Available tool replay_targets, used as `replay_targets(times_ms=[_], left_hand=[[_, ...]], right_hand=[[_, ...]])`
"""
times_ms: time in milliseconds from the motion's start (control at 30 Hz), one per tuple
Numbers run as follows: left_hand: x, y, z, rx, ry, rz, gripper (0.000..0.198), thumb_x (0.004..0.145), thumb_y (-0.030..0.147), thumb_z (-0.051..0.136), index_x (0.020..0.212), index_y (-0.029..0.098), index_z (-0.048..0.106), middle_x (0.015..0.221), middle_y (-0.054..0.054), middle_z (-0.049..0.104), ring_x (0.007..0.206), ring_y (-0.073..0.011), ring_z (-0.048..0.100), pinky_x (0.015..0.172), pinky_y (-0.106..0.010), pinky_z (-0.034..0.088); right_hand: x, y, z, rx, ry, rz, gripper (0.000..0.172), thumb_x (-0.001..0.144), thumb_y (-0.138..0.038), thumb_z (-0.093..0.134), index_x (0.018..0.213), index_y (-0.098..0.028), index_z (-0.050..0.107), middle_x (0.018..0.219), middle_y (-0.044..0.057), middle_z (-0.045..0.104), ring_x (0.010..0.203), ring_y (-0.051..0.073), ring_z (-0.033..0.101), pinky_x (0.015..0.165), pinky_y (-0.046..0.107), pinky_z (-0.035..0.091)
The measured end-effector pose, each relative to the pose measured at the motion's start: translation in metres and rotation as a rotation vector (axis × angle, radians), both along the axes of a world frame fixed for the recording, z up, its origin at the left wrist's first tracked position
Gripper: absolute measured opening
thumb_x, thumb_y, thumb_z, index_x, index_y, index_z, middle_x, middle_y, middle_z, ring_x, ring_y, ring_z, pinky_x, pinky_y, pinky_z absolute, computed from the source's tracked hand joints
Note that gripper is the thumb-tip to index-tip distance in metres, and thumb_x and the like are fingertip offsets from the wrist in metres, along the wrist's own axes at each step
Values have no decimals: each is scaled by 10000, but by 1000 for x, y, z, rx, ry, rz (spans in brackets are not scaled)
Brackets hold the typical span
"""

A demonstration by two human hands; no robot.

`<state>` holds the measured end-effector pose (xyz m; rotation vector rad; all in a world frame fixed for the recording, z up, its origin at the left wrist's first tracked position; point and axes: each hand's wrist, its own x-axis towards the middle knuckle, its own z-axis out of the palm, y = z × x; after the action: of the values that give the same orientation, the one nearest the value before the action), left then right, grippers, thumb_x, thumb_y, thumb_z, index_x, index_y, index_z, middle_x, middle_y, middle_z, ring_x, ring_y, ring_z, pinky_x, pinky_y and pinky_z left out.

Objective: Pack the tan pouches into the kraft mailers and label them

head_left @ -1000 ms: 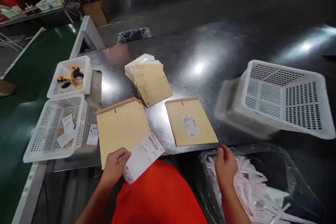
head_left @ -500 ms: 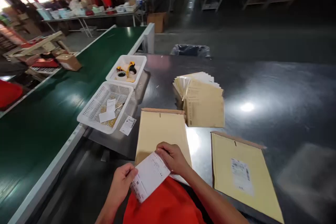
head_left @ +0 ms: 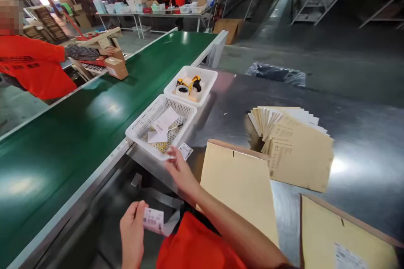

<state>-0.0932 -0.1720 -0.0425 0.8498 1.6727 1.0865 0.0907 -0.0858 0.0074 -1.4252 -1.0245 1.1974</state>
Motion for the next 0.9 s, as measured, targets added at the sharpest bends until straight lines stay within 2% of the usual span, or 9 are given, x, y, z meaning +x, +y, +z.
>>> replay_targets(times_ms=[133, 233, 300, 467, 567, 667, 767, 833, 900], left_hand=[[47, 20, 14, 74, -51, -200, 437, 741, 587, 636, 636, 166, 589, 570, 26, 512, 544, -123, 459, 489, -209, 380], [76, 27, 24, 99, -135, -349, 448, 758, 594, 630, 647, 161, 591, 576, 24, 516, 549, -115, 455, 495, -203, 382], [91, 23, 29, 75, -291, -512, 478, 759, 626, 617, 709, 151, 622, 618, 4, 571, 567, -121, 491, 522, -212, 419], [115, -11, 31, -249, -556, -992, 540, 587, 560, 807, 871, 109, 718, 760, -91, 711, 663, -208, 641, 659, -334, 536], [126, -31, 28, -304, -532, -1021, 489, 592, 504, 826, 865, 105, 750, 832, -123, 737, 765, -263, 676, 733, -395, 553], [137, -44, 30, -270, -474, -1036, 463, 671, 525, 768, 889, 118, 756, 839, -116, 740, 766, -260, 675, 744, -403, 552], [148, -54, 36, -242, -465, -1114, 415, 756, 514, 703, 905, 129, 748, 825, -94, 732, 776, -236, 667, 771, -371, 536], [152, -60, 40, -244, -487, -1181, 397, 794, 499, 670, 930, 133, 740, 829, -87, 725, 766, -219, 661, 772, -353, 526], [151, -62, 40, -255, -484, -1229, 417, 799, 512, 659, 942, 128, 737, 820, -88, 719, 732, -207, 652, 749, -338, 519]], right_hand=[[4, -80, -8, 21, -160, 279, 479, 739, -359, 686, 1173, -219, 540, 1046, 51, 648, 907, 186, 601, 769, 302, 488], [27, -113, -10, -62, -260, 138, 216, 760, -390, 651, 781, -189, 576, 678, -16, 575, 617, 125, 513, 565, 239, 418], [48, -122, -6, -49, -218, 4, 284, 806, -429, 587, 668, -191, 516, 587, -27, 513, 569, 118, 481, 534, 238, 392], [110, -133, 0, -64, 56, -259, 367, 745, -538, 637, 757, -183, 544, 600, -27, 525, 504, 110, 465, 454, 233, 376], [138, -148, -8, -140, -4, -297, 422, 751, -557, 601, 893, -160, 580, 669, 22, 584, 551, 156, 521, 475, 281, 435], [150, -174, -9, -19, -372, -411, 580, 784, -522, 580, 1217, -144, 505, 1109, 170, 625, 1021, 309, 586, 825, 466, 513], [147, -204, 3, 247, -620, -90, 615, 833, -501, 573, 1347, -185, 455, 1364, 165, 508, 1269, 311, 445, 1081, 495, 335], [144, -221, 11, 264, -533, 256, 460, 900, -487, 505, 1259, -206, 562, 1169, 116, 649, 1089, 246, 583, 1008, 407, 415], [144, -230, 14, 154, -349, 399, 396, 954, -475, 417, 1130, -207, 650, 940, 63, 705, 863, 182, 640, 842, 312, 488]])
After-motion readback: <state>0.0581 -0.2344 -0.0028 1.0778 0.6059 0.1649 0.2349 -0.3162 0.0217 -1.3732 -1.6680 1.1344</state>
